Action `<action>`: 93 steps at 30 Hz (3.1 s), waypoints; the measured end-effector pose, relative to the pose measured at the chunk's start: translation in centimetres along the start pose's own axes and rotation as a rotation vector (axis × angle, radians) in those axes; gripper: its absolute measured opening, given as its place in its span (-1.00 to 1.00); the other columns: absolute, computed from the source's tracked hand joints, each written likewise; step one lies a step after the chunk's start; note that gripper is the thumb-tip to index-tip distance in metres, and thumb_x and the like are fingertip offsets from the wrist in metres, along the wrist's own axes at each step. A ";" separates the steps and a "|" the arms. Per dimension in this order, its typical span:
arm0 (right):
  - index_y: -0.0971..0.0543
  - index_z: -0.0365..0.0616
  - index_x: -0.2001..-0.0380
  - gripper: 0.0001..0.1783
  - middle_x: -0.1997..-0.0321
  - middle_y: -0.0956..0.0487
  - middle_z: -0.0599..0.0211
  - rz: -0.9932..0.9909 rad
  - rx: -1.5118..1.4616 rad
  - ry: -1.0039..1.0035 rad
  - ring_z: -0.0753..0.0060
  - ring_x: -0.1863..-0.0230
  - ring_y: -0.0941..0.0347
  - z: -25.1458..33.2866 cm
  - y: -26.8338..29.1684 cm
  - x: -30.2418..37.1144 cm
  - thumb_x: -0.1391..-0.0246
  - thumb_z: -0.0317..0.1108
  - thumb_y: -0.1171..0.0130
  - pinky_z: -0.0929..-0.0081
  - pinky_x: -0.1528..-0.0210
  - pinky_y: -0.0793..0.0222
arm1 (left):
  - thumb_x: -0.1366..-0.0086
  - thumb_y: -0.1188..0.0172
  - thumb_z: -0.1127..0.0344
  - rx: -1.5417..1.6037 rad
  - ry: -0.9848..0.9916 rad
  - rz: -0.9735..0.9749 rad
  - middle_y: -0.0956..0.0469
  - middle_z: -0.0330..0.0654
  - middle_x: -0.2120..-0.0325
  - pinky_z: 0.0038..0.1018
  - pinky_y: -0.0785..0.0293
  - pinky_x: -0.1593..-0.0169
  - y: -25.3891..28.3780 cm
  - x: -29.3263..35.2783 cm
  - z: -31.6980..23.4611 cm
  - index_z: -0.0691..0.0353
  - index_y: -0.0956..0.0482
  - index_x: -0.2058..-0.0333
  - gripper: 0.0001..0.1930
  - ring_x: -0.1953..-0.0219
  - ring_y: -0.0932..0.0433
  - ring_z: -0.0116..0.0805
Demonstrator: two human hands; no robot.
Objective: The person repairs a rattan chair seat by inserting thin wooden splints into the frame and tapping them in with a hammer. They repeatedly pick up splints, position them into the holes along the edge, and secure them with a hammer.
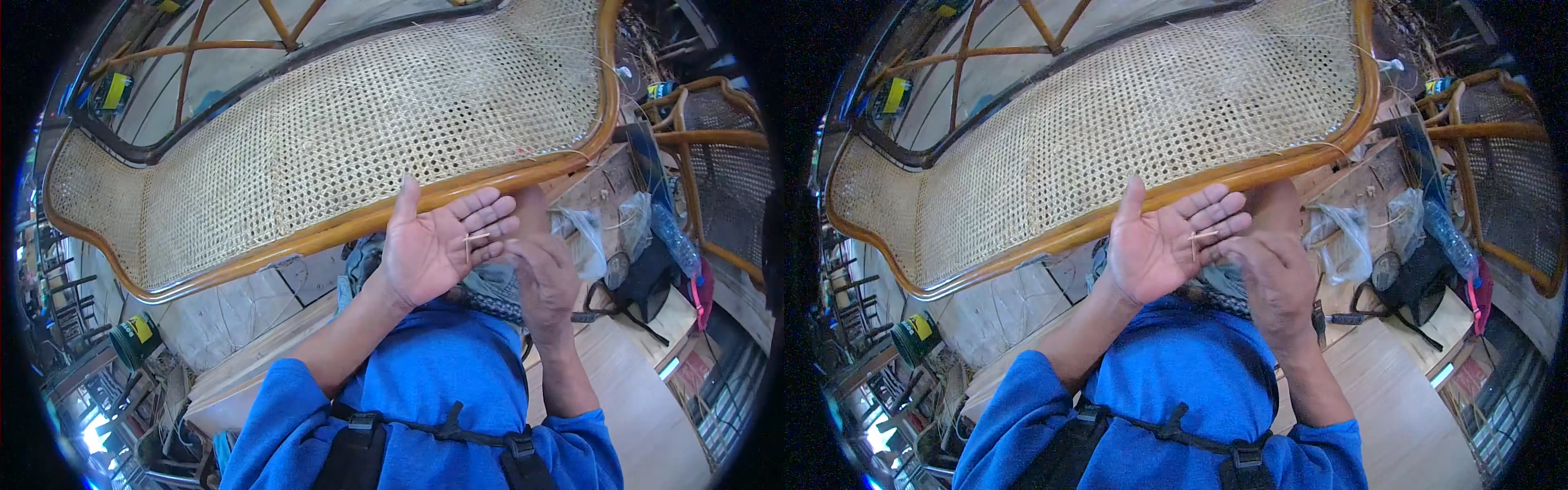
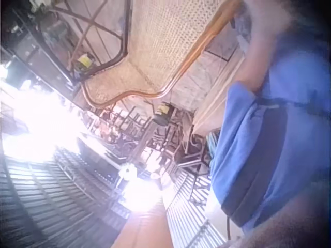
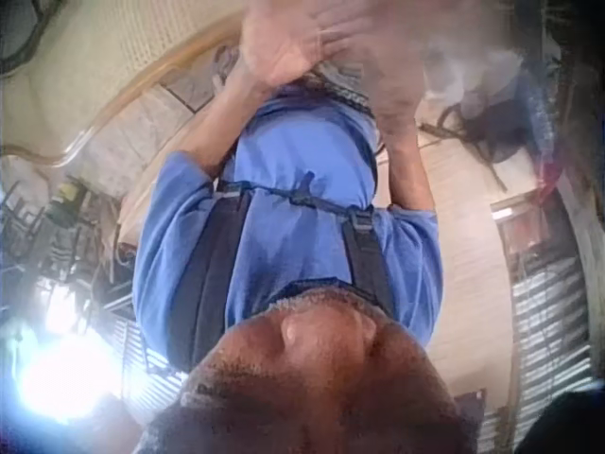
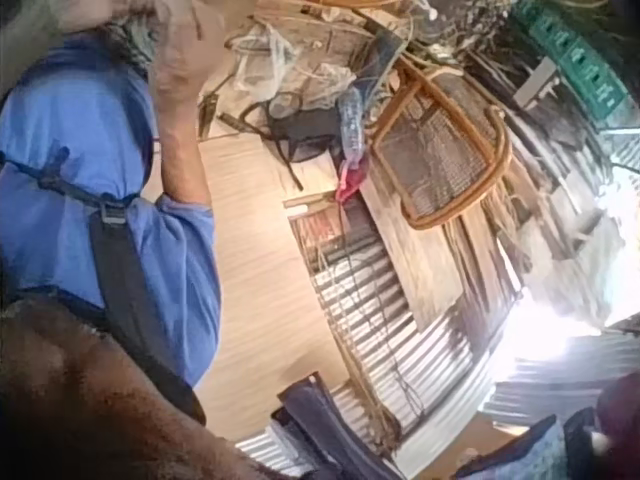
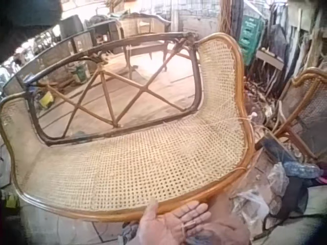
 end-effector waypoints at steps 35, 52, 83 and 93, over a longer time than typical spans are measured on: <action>-0.49 -0.22 0.35 -0.95 0.43 -0.48 0.52 -0.193 -0.344 -0.518 0.71 0.35 -0.34 -12.7 4.0 -4.0 -0.08 -0.53 -0.09 0.70 0.28 -0.28 | -0.14 -0.04 0.28 -2.542 -0.394 0.181 -0.56 0.08 0.41 -0.17 -0.43 0.24 -5.3 -15.2 -2.5 0.29 -0.56 0.28 -0.75 0.28 -0.53 0.06; -0.52 -0.19 0.34 -0.93 0.45 -0.48 0.55 -0.221 -0.391 -0.601 0.75 0.44 -0.33 -12.9 1.9 -3.8 -0.09 -0.51 -0.08 0.74 0.40 -0.27 | -0.13 -0.09 0.24 -2.375 -0.812 -0.095 -0.56 0.04 0.40 -0.19 -0.44 0.22 -5.9 -17.3 -4.9 0.25 -0.54 0.26 -0.75 0.31 -0.54 0.05; -0.54 -0.13 0.32 -0.88 0.38 -0.59 0.22 0.003 0.030 -0.261 0.35 0.33 -0.54 -13.7 -1.6 -7.7 -0.01 -0.46 -0.17 0.48 0.23 -0.41 | 0.09 -0.21 0.27 -2.421 0.399 0.356 -0.52 -0.11 0.66 -0.29 -0.34 0.44 -2.5 -25.1 -1.7 0.29 -0.57 0.52 -0.80 0.61 -0.41 -0.26; -0.54 -0.10 0.33 -0.88 0.42 -0.58 0.18 -0.001 0.040 -0.246 0.27 0.36 -0.55 -12.9 -1.9 -8.4 0.01 -0.47 -0.17 0.43 0.30 -0.41 | 0.17 -0.15 0.34 -2.430 -0.006 0.435 -0.48 -0.05 0.67 -0.25 -0.33 0.45 -2.4 -25.2 -3.0 0.29 -0.54 0.54 -0.83 0.60 -0.42 -0.17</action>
Point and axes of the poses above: each hand's wrist, its own x-axis away from the middle knuckle, its own y-axis out of the back of the hand, z = x × y, the point moved 6 cm from there along -x, towards the middle knuckle
